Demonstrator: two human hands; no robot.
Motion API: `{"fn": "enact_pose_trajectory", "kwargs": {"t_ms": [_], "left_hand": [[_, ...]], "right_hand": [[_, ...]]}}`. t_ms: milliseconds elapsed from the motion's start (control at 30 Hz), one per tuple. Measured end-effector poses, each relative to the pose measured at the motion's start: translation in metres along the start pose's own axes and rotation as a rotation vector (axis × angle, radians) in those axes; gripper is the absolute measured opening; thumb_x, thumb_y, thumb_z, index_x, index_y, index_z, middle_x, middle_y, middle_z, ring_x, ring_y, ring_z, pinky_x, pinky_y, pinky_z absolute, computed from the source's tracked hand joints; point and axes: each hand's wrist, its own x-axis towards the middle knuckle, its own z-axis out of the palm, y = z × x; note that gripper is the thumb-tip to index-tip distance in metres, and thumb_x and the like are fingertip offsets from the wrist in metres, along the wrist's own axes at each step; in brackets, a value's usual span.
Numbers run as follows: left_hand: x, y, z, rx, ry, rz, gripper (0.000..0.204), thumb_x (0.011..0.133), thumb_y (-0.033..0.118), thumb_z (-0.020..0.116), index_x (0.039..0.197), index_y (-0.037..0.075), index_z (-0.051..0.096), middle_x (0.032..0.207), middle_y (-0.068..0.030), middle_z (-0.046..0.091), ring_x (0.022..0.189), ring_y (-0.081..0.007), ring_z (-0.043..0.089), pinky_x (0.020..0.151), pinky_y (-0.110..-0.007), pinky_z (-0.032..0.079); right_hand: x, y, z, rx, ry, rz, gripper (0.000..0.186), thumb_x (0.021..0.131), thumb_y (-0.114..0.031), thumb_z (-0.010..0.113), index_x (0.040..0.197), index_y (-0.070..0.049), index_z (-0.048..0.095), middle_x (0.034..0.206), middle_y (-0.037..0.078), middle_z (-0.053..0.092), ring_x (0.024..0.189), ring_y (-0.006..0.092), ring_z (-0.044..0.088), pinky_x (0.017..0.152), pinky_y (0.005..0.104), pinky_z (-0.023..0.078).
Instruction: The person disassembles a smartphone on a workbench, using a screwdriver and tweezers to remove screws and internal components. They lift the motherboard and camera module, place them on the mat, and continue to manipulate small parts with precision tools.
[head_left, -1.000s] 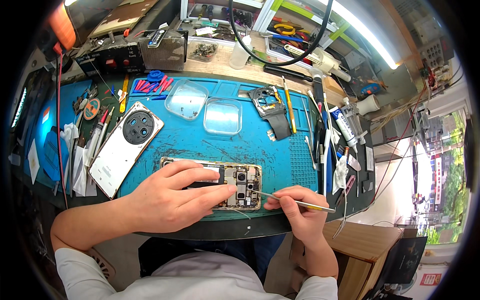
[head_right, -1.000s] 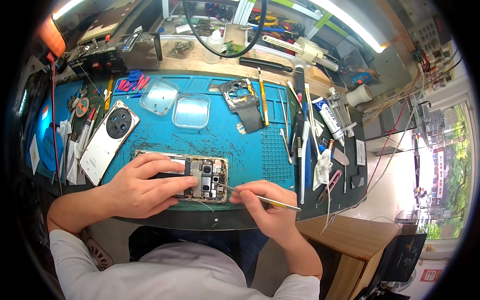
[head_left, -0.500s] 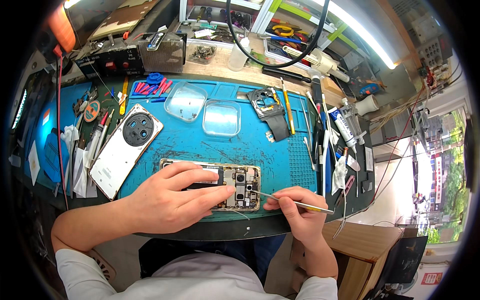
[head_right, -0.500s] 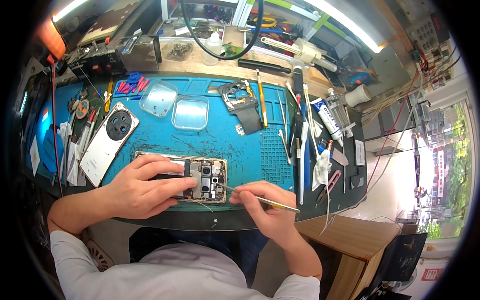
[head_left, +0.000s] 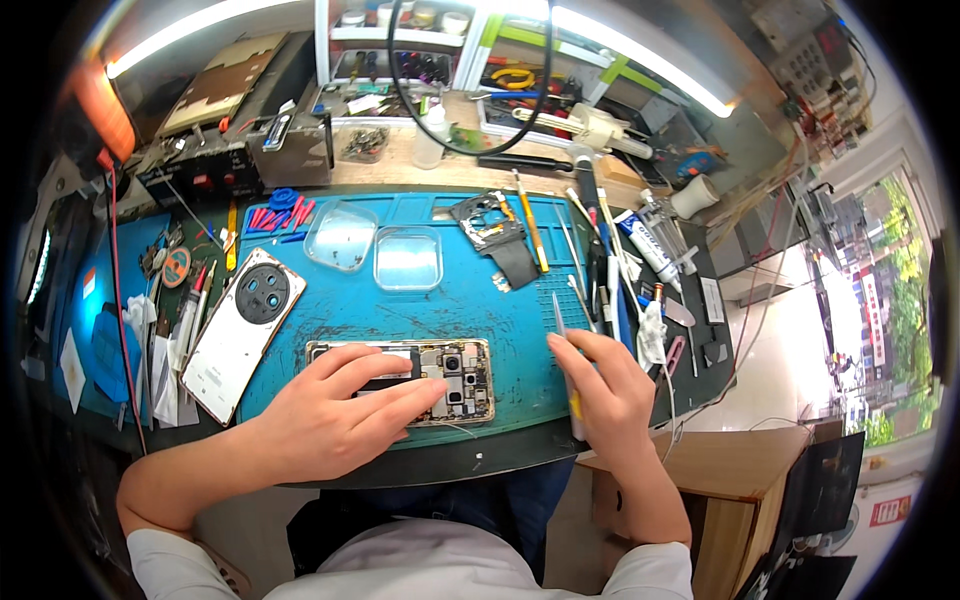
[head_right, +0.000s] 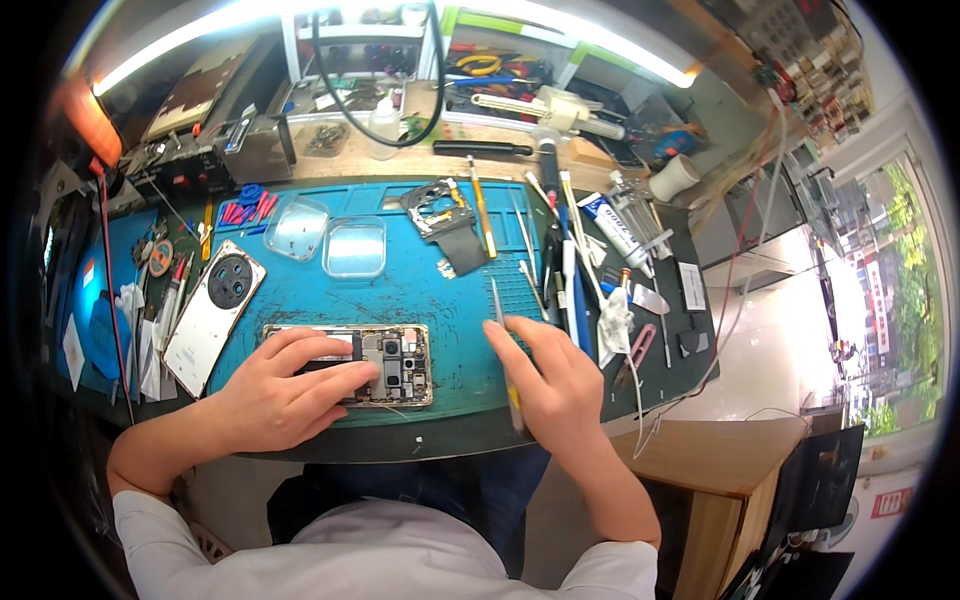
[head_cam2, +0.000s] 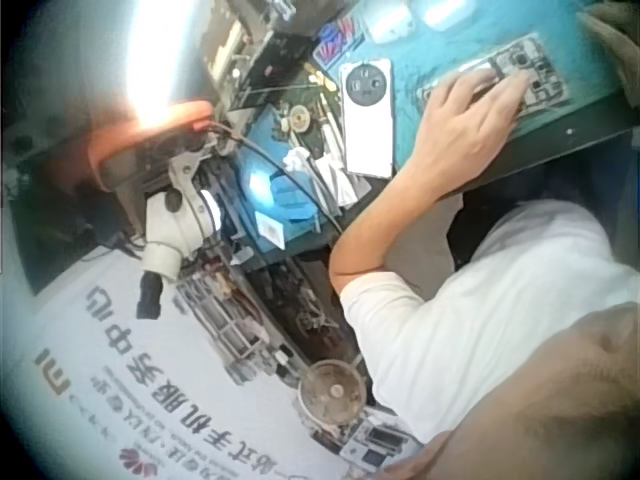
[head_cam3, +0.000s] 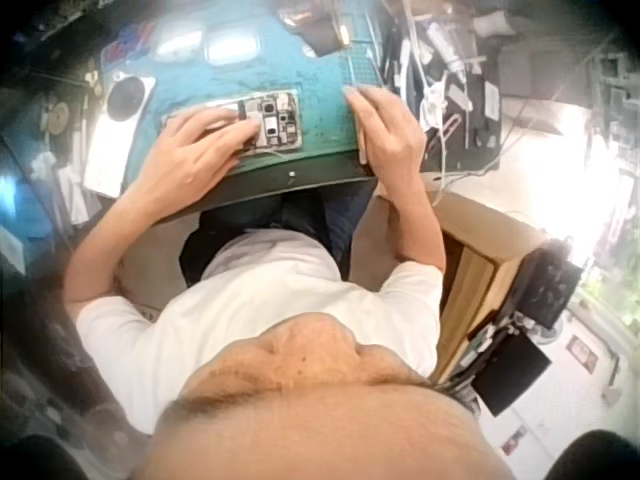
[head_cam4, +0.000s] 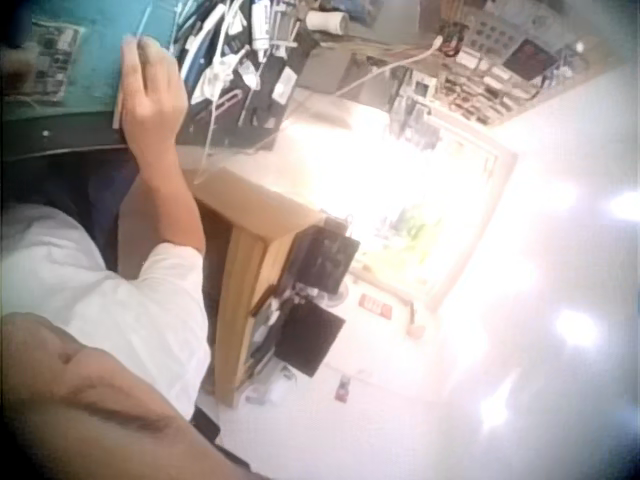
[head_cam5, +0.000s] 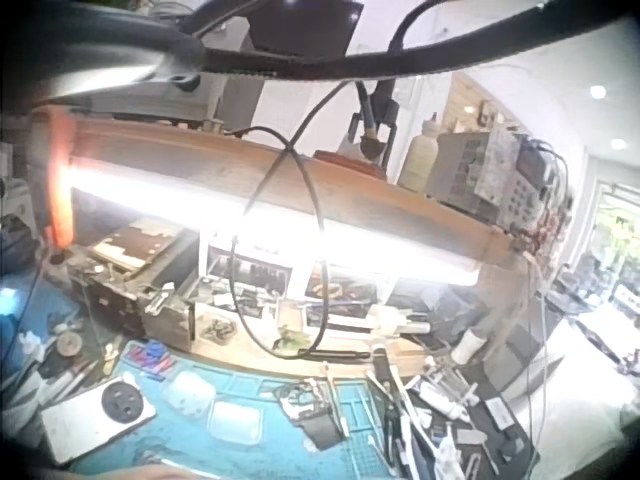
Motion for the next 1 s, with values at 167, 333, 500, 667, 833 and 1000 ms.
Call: {"fn": "enact_pose_trajectory", "kwargs": {"t_ms": [167, 333, 500, 667, 833, 1000], "left_hand": [[0.000, 0.001, -0.004, -0.032, 0.010, -0.006, 0.061, 0.076, 0.014, 0.083, 0.134, 0.008, 0.065, 0.121, -0.0006, 0.072, 0.115, -0.0230, 0.063, 0.101, -0.041, 0.051], [-0.001, -0.003, -0.002, -0.053, 0.159, -0.009, 0.053, 0.076, 0.015, 0.085, 0.125, 0.007, 0.069, 0.112, -0.0020, 0.073, 0.103, -0.0238, 0.068, 0.095, -0.040, 0.054], [-0.007, -0.009, -0.008, 0.017, 0.229, 0.051, 0.028, 0.079, 0.021, 0.084, 0.104, 0.009, 0.076, 0.085, 0.0014, 0.069, 0.079, -0.0178, 0.065, 0.077, -0.034, 0.050], [-0.014, -0.017, -0.012, -0.045, 0.243, 0.068, 0.023, 0.090, 0.030, 0.078, 0.098, 0.008, 0.077, 0.067, 0.0020, 0.060, 0.060, -0.0157, 0.058, 0.061, -0.032, 0.041], [-0.016, -0.012, -0.003, -0.145, 0.422, -0.013, 0.027, 0.091, 0.000, 0.067, 0.117, 0.000, 0.071, 0.081, -0.0048, 0.069, 0.065, -0.0204, 0.062, 0.057, -0.033, 0.043], [-0.002, 0.001, -0.008, -0.088, 0.442, -0.026, 0.046, 0.080, -0.016, 0.068, 0.123, -0.002, 0.070, 0.110, -0.0201, 0.069, 0.086, -0.0298, 0.067, 0.071, -0.035, 0.055]], "right_hand": [[0.008, 0.016, -0.015, -0.235, -0.081, -0.047, 0.040, 0.080, -0.001, 0.067, 0.119, -0.009, 0.075, 0.105, 0.006, 0.074, 0.096, 0.0222, 0.070, 0.080, 0.0346, 0.052], [0.014, 0.066, -0.034, -0.284, 0.088, 0.444, 0.014, 0.094, -0.012, 0.070, 0.106, -0.009, 0.077, 0.093, 0.011, 0.075, 0.080, 0.0297, 0.071, 0.068, 0.0370, 0.053], [0.012, 0.109, -0.048, -0.260, 0.109, 0.609, 0.015, 0.095, -0.022, 0.070, 0.101, -0.011, 0.077, 0.088, 0.011, 0.076, 0.080, 0.0329, 0.072, 0.072, 0.0412, 0.054], [0.014, 0.118, -0.060, -0.339, -0.117, 0.826, 0.021, 0.095, -0.028, 0.068, 0.103, -0.011, 0.078, 0.087, 0.014, 0.075, 0.081, 0.0358, 0.072, 0.075, 0.0457, 0.055], [0.000, 0.131, -0.071, -0.341, 0.163, 0.738, 0.023, 0.096, -0.023, 0.064, 0.113, -0.013, 0.076, 0.091, 0.012, 0.076, 0.090, 0.0370, 0.072, 0.082, 0.0473, 0.056], [-0.008, 0.115, -0.089, -0.348, -0.080, 0.905, 0.024, 0.094, -0.016, 0.062, 0.113, -0.010, 0.075, 0.103, 0.012, 0.077, 0.097, 0.0355, 0.072, 0.087, 0.0463, 0.056]]}}
